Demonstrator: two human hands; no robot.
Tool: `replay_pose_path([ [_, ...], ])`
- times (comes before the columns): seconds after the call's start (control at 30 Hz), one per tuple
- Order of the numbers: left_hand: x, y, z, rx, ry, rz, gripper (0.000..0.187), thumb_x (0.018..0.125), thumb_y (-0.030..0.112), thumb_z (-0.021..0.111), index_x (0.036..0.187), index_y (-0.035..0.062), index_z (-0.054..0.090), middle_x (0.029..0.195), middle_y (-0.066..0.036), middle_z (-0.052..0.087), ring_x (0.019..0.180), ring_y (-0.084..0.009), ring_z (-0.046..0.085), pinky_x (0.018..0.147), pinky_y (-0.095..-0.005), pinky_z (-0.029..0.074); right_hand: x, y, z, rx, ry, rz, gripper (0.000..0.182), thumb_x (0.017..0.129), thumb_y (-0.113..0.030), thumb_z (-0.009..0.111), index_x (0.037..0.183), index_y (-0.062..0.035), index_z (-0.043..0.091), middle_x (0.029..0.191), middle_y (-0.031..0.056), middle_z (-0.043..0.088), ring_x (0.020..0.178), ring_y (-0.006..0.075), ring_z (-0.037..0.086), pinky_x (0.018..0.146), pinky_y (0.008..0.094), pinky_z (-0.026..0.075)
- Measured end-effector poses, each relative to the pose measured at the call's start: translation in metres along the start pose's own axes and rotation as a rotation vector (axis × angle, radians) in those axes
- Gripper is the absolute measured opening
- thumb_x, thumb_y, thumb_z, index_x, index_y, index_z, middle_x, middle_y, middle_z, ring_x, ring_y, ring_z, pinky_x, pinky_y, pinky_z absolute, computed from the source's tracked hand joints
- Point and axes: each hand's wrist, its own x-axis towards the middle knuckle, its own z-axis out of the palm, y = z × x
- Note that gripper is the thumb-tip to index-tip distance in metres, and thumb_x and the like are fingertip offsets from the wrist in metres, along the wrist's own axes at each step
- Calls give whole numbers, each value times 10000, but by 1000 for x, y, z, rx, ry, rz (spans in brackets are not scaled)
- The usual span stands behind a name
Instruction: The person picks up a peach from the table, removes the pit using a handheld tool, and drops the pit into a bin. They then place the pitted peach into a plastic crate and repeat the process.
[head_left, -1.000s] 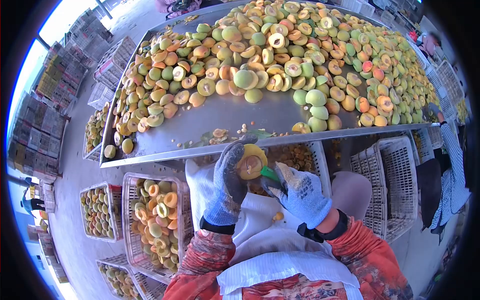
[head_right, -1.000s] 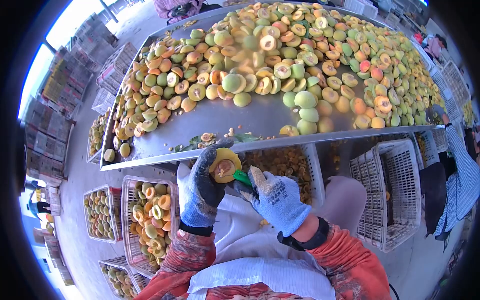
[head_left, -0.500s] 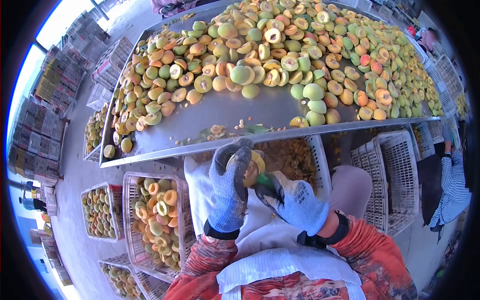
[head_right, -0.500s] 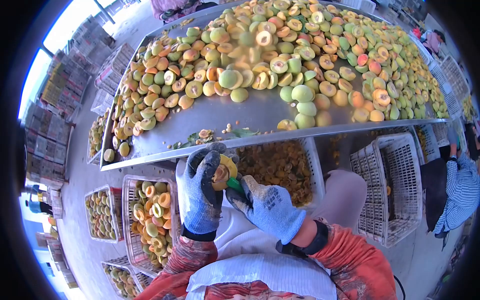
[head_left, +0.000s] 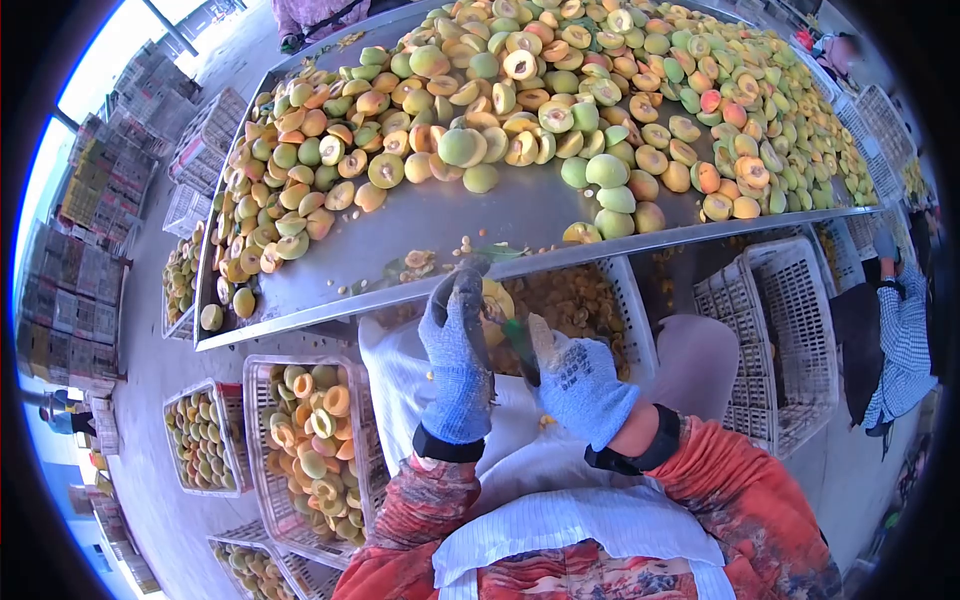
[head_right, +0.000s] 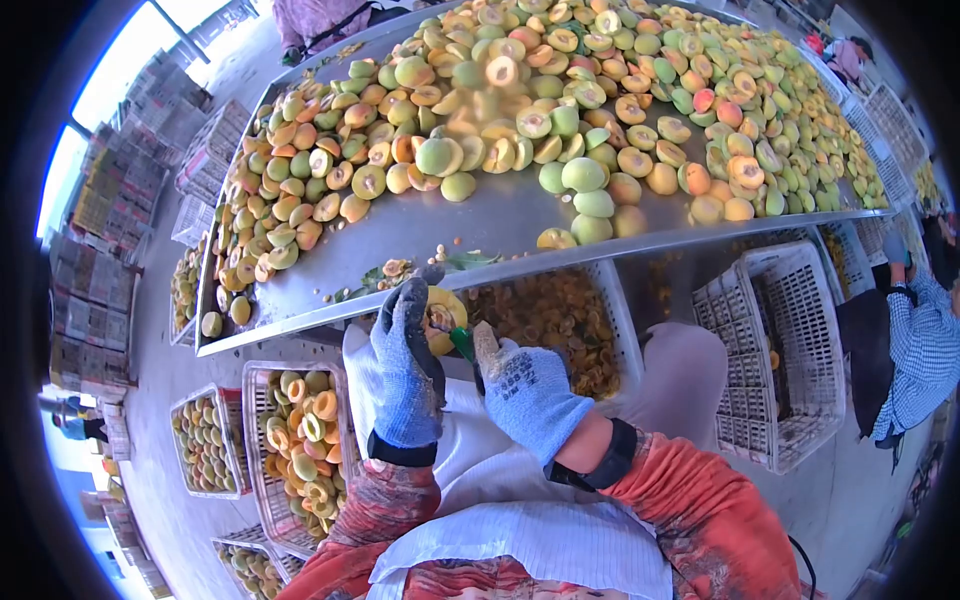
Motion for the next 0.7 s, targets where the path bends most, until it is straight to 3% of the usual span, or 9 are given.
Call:
replay_pose_path([
  [0.07, -10, 2, 0, 174, 38, 153, 313, 888, 152, 539, 1124, -54, 540, 1067, -119, 607, 907, -153, 574, 767, -249, 463, -1, -7, -14, 73, -57, -21, 592, 753, -230, 621, 1208, 81, 404, 797, 195, 610, 668, 309, 628, 573, 415, 489],
  [0.2, -13, 16, -1, 311, -54, 278, 300, 911, 159, 481, 1099, -56, 573, 1085, -137, 609, 997, -169, 565, 876, -285, 437, 0, -7, -15, 409, -178, 36, 643, 739, -258, 646, 1201, 111, 393, 834, 263, 601, 774, 355, 626, 674, 414, 496],
  [0.37, 2, 30, -14, 255, -240, -100, 285, 853, 167, 544, 1006, -62, 618, 954, -106, 642, 843, -156, 594, 776, -265, 466, 2, -5, -16, 526, -280, 61, 687, 726, -281, 655, 1194, 139, 377, 846, 314, 579, 838, 402, 600, 749, 402, 483],
  [0.4, 5, 28, -14, 163, -258, -203, 295, 846, 164, 546, 994, -80, 620, 926, -116, 648, 817, -155, 593, 751, -260, 472, 2, -1, -9, 515, -231, 5, 574, 727, -233, 669, 1130, 81, 408, 850, 257, 572, 760, 364, 598, 664, 387, 478],
  [0.47, 3, 25, -14, 191, -252, -135, 310, 853, 175, 557, 1024, -78, 608, 953, -120, 646, 847, -156, 596, 771, -256, 470, 2, -3, -14, 508, -190, -48, 467, 728, -186, 684, 1066, 23, 439, 853, 200, 565, 682, 327, 597, 579, 371, 474],
  [0.53, -1, 24, -10, 314, -217, 98, 328, 860, 189, 566, 1052, -75, 595, 989, -127, 639, 864, -165, 606, 771, -260, 481, 9, -12, -40, 1070, -575, 277, 508, 728, -170, 677, 1131, 36, 448, 762, 160, 601, 537, 206, 594, 455, 314, 473],
  [0.57, 1, 26, -14, 376, -296, 179, 351, 865, 202, 571, 1080, -75, 579, 1022, -136, 631, 886, -186, 614, 786, -283, 491, 9, -11, -40, 1070, -576, 278, 508, 728, -170, 677, 1131, 36, 448, 762, 160, 601, 537, 206, 594, 455, 314, 473],
  [0.63, 3, 36, -16, 297, -375, 108, 343, 863, 192, 568, 1078, -75, 578, 1025, -137, 629, 887, -191, 614, 792, -294, 492, 9, -8, -40, 1393, -719, 369, 415, 729, -132, 696, 1076, -30, 492, 725, 60, 569, 460, 86, 508, 360, 222, 386],
  [0.7, 5, 43, -13, 57, -493, -13, 317, 854, 174, 562, 1063, -63, 583, 1020, -137, 629, 876, -212, 617, 793, -313, 498, 9, 1, -45, 1496, -744, 376, 397, 732, -133, 697, 1068, -36, 508, 714, 42, 558, 449, 80, 497, 361, 213, 376],
])
